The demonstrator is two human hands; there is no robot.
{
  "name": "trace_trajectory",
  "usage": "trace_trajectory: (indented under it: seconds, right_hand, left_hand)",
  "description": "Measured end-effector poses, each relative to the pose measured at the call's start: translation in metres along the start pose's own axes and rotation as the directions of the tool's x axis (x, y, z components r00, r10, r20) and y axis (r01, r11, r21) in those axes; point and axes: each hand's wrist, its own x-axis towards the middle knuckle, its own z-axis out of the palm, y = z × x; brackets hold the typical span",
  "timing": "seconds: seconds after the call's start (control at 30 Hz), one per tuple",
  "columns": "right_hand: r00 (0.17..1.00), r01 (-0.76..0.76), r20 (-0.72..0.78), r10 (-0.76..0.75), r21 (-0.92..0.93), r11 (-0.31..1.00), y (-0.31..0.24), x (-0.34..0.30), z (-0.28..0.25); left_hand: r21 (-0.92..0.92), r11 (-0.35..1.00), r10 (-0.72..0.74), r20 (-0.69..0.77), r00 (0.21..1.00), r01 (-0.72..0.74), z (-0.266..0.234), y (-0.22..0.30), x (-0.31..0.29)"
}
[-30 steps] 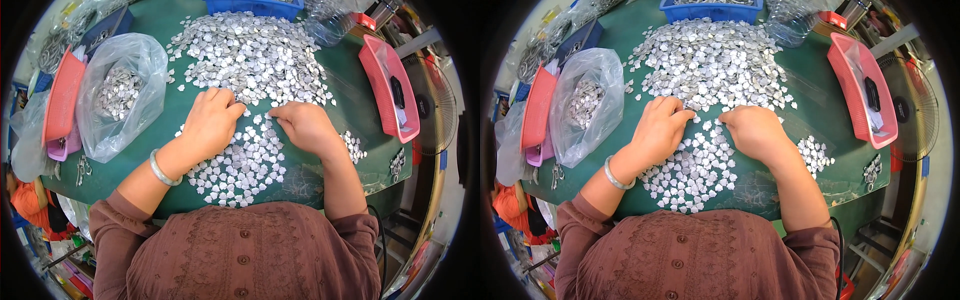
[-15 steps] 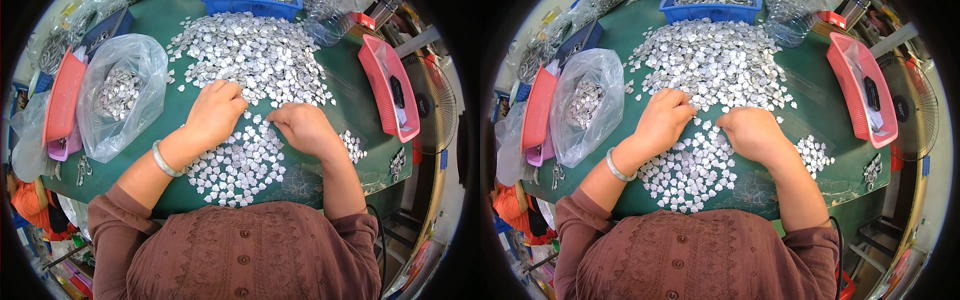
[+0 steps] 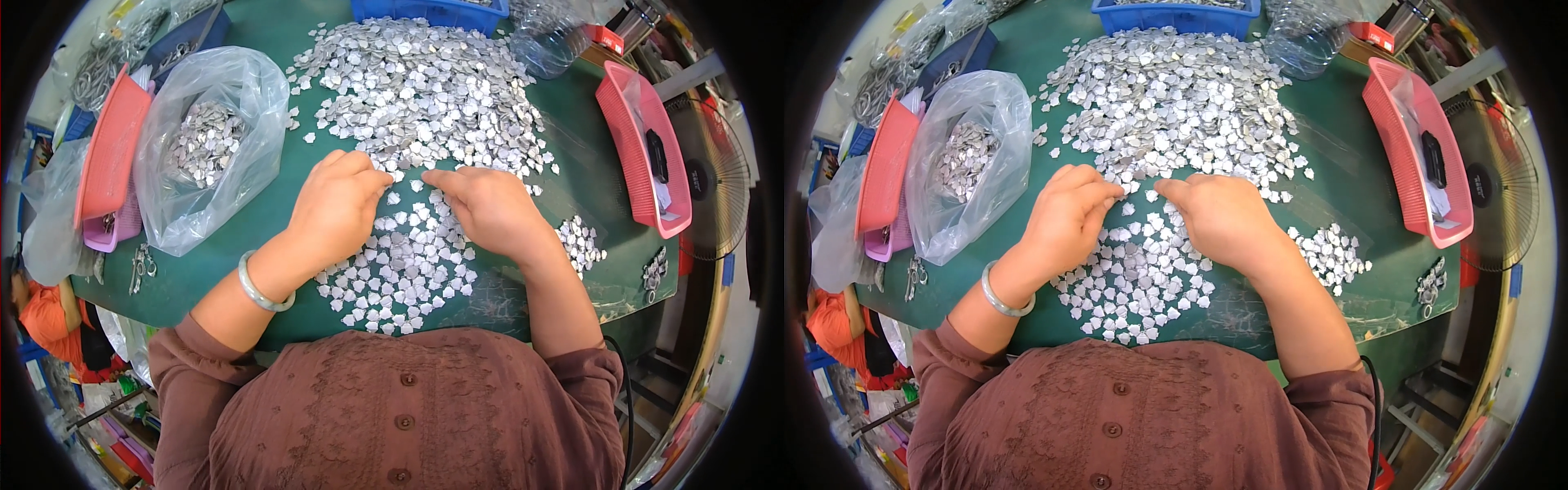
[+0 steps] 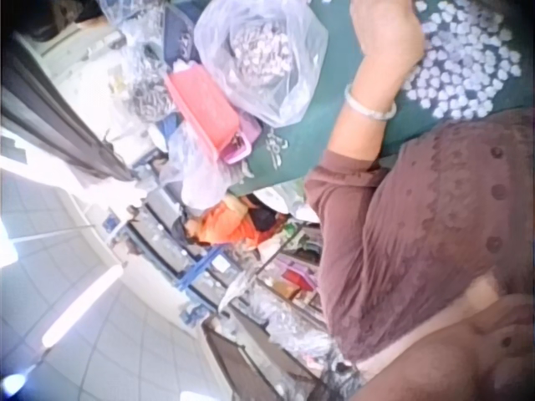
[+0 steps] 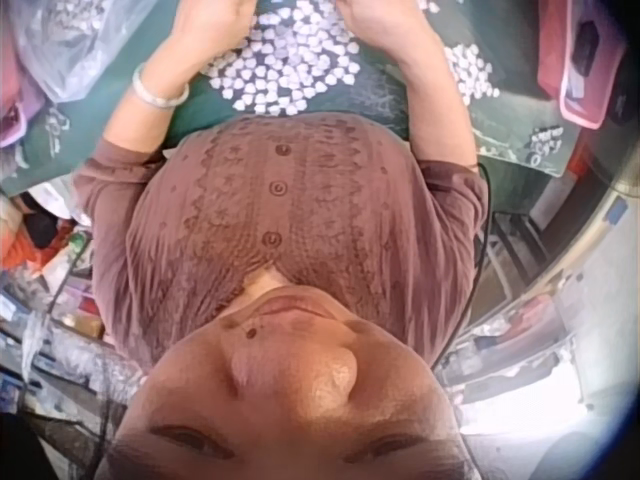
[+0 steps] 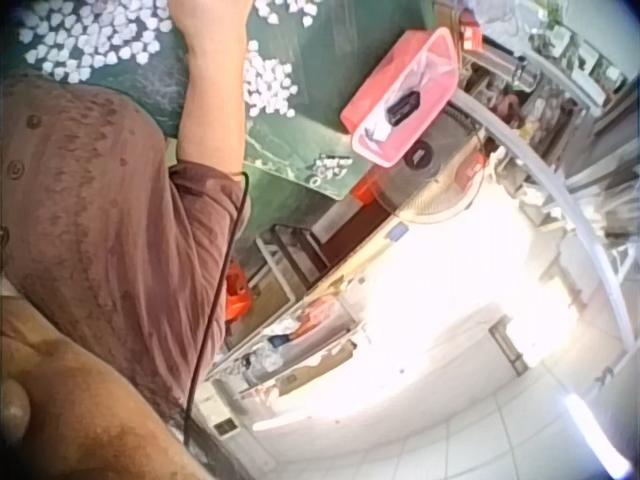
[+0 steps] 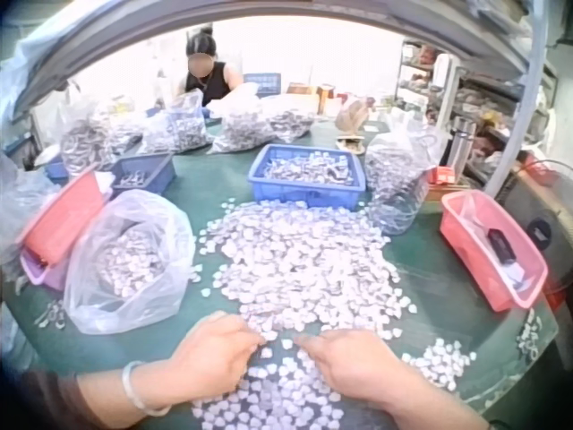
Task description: The person sorts small white flower-shaped metal parts by hand on a green workbench, sliding them into groups and then placing them into a pink plastic tray.
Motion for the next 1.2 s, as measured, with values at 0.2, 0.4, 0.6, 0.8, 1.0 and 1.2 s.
trace_trajectory:
  seconds: [0.2,0.4,0.6,0.8,1.0,1.2]
  right_hand:
    - [1.000,0.021,-0.011,-0.022,-0.047,0.999,0.002,0.003,0.008]
    - [0.999,0.040,-0.010,-0.041,-0.069,0.997,0.001,0.002,0.008]
    - [0.995,0.092,0.058,-0.086,-0.112,0.989,0.000,0.002,0.002]
    - [0.996,0.070,-0.061,-0.071,-0.013,0.997,-0.009,0.010,0.011]
    - [0.999,0.034,-0.012,-0.035,-0.073,0.997,-0.016,0.019,0.016]
    - [0.997,0.072,-0.014,-0.072,-0.011,0.997,-0.014,0.017,0.010]
  left_hand:
    - [-0.058,0.997,-0.053,-0.020,0.998,0.052,-0.009,-0.004,-0.011]
    - [-0.049,0.999,-0.017,0.018,1.000,0.018,-0.009,-0.005,-0.017]
    - [0.003,1.000,0.011,0.113,0.994,-0.012,-0.007,0.001,-0.018]
    - [-0.074,0.992,0.112,0.171,0.979,-0.101,-0.008,-0.005,-0.018]
    - [0.003,1.000,-0.031,-0.011,0.999,0.031,-0.007,-0.016,-0.015]
    - [0.044,0.999,-0.017,-0.032,0.999,0.019,0.004,-0.017,-0.010]
